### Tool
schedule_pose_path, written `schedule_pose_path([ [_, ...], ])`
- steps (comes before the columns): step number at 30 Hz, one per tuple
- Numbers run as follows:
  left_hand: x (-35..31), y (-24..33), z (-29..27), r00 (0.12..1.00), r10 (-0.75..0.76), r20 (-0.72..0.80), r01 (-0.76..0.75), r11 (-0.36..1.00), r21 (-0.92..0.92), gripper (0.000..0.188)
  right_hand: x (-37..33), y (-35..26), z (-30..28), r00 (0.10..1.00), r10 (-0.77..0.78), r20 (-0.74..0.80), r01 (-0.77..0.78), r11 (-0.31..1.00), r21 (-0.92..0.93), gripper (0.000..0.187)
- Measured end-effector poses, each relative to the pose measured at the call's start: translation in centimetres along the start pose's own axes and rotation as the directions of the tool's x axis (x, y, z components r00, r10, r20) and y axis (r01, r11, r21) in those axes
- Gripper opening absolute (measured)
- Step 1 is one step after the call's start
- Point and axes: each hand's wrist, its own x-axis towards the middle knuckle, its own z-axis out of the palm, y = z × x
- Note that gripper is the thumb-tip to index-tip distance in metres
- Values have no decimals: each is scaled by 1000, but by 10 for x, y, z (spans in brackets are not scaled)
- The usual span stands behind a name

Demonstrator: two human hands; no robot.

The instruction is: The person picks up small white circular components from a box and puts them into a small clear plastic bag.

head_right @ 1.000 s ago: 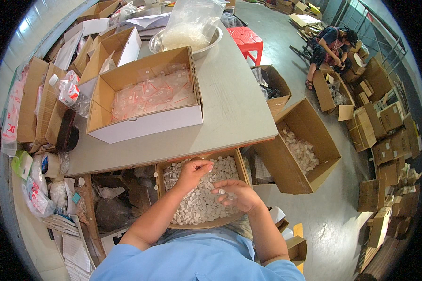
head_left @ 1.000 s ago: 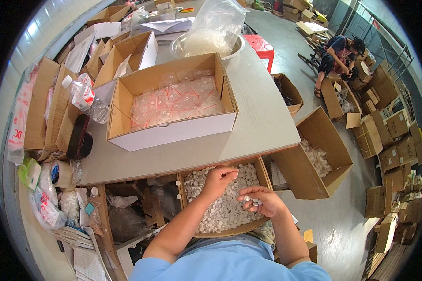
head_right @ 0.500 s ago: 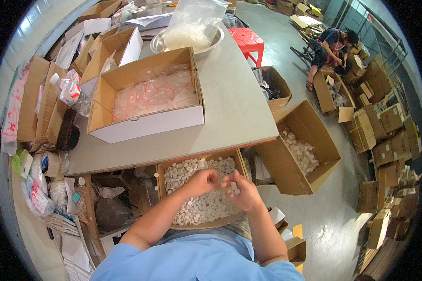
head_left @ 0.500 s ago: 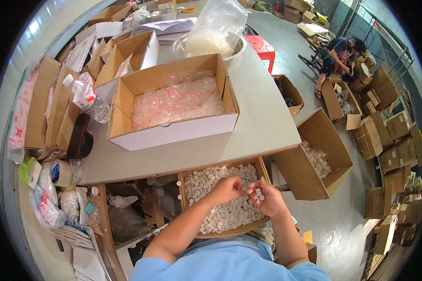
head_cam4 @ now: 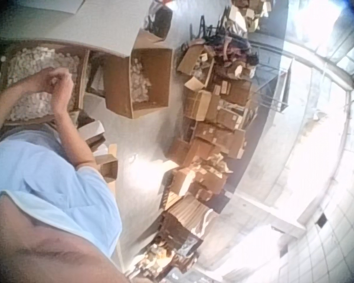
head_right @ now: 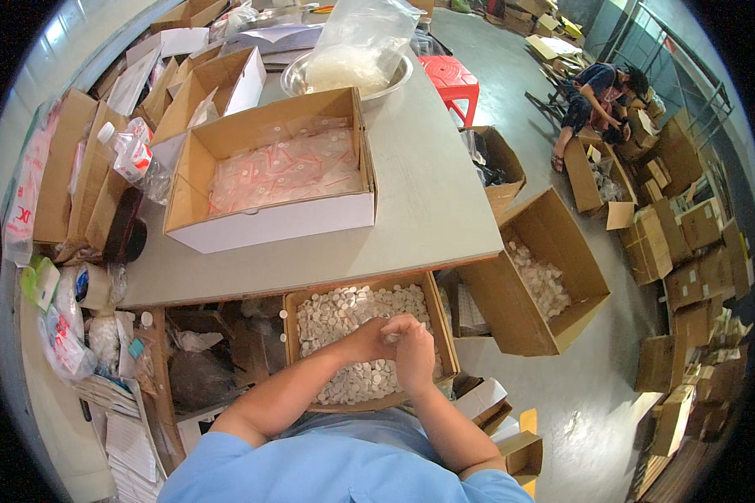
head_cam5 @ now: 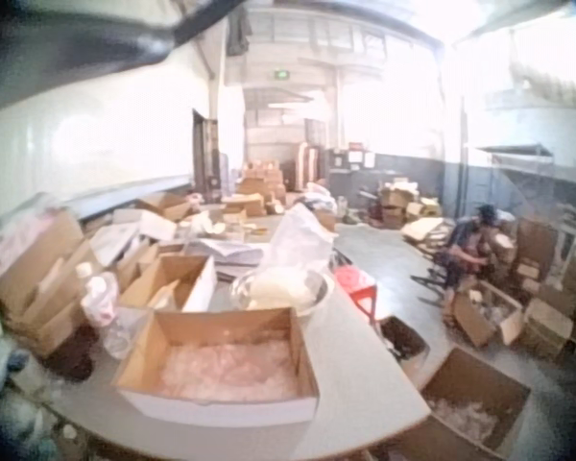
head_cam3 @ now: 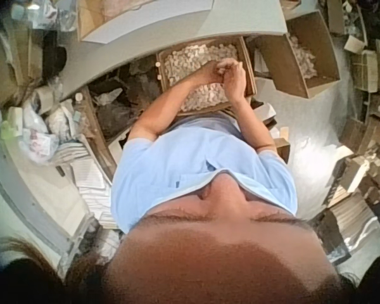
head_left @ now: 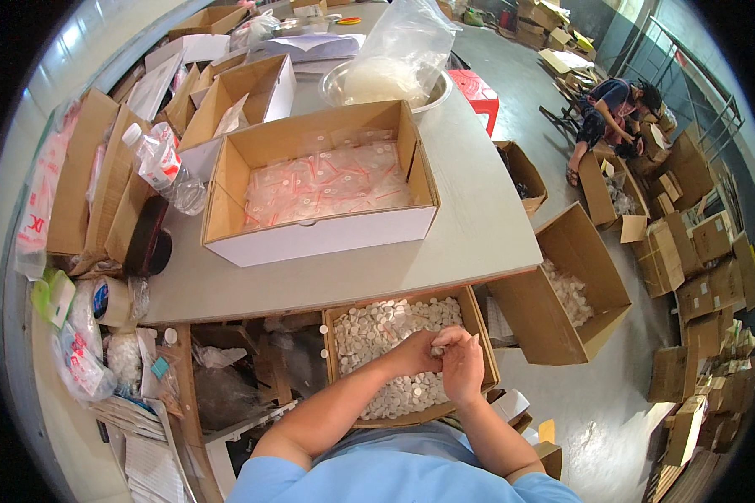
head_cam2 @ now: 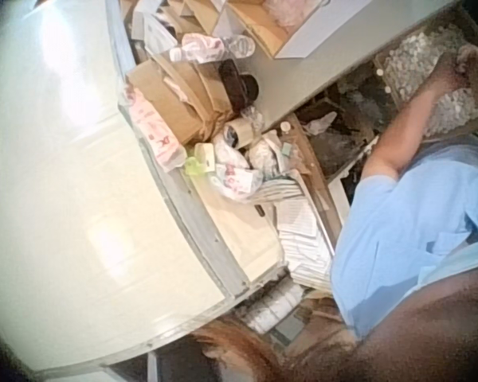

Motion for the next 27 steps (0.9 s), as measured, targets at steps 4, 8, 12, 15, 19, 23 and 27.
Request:
schedule_pose_path([
  [4,2,-8,4,995,97,-37,-100,991,-89,22,-2,-5,0,1000,-4,14,3,997,81,51],
  [8,2,-2,-2,989,146,29,-142,983,-117,22,1,-33,-3,995,82,55,-87,991,97,34],
  [12,-4,6,-7,982,78,169,-18,944,-330,34,9,-54,-24,937,146,318,147,660,-737,20],
  [15,-5,4,-9,964,74,256,41,909,-414,50,7,-56,-16,898,167,407,281,496,-822,22],
  [19,-6,9,-5,989,53,139,7,918,-398,61,4,-43,-16,970,111,218,104,620,-778,15],
  [23,2,-10,-8,999,-26,21,31,963,-269,38,10,-36,-40,919,390,-52,-335,707,-623,10],
  [27,5,-16,-8,998,21,57,-4,959,-285,18,10,-40,-41,825,559,-82,-535,726,-432,13],
])
